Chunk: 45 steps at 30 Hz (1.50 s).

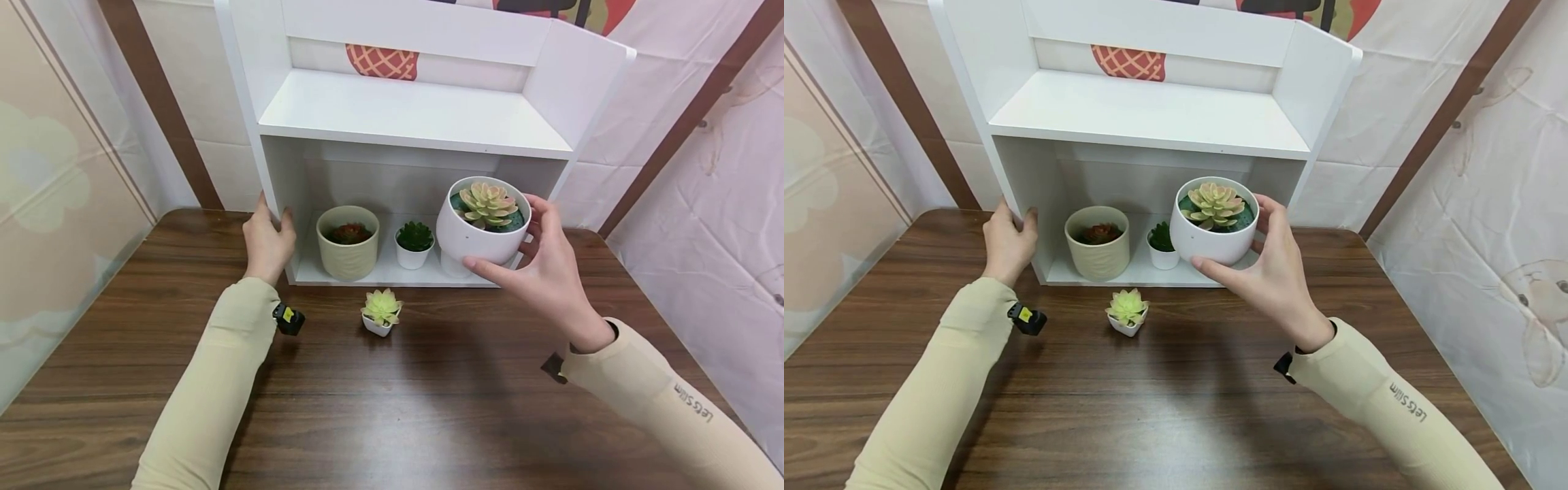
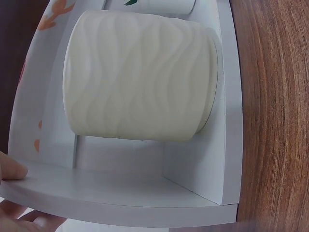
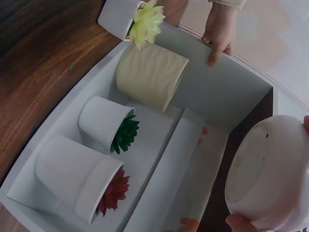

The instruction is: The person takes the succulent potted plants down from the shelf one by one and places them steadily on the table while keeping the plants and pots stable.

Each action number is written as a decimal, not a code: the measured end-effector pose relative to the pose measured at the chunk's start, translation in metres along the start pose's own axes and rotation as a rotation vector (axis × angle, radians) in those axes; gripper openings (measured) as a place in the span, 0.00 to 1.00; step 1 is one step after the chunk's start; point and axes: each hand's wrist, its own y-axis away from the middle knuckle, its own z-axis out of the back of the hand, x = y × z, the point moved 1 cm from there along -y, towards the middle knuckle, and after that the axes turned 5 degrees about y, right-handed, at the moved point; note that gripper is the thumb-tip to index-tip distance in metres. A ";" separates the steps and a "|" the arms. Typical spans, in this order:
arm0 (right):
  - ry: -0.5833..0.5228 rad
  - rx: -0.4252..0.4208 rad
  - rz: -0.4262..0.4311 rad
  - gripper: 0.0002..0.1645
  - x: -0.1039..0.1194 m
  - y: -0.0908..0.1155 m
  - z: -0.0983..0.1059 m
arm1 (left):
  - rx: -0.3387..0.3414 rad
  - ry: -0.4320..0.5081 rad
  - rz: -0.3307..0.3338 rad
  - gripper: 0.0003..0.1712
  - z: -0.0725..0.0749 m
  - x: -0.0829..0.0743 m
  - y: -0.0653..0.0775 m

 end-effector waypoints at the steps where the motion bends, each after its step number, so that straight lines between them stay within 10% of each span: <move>1: 0.000 0.004 -0.003 0.56 -0.001 0.001 -0.001 | 0.000 0.001 -0.002 0.25 0.000 0.000 0.000; 45: 0.100 0.154 -0.139 0.57 -0.051 0.022 -0.031 | 0.003 0.010 0.009 0.24 0.000 -0.001 0.000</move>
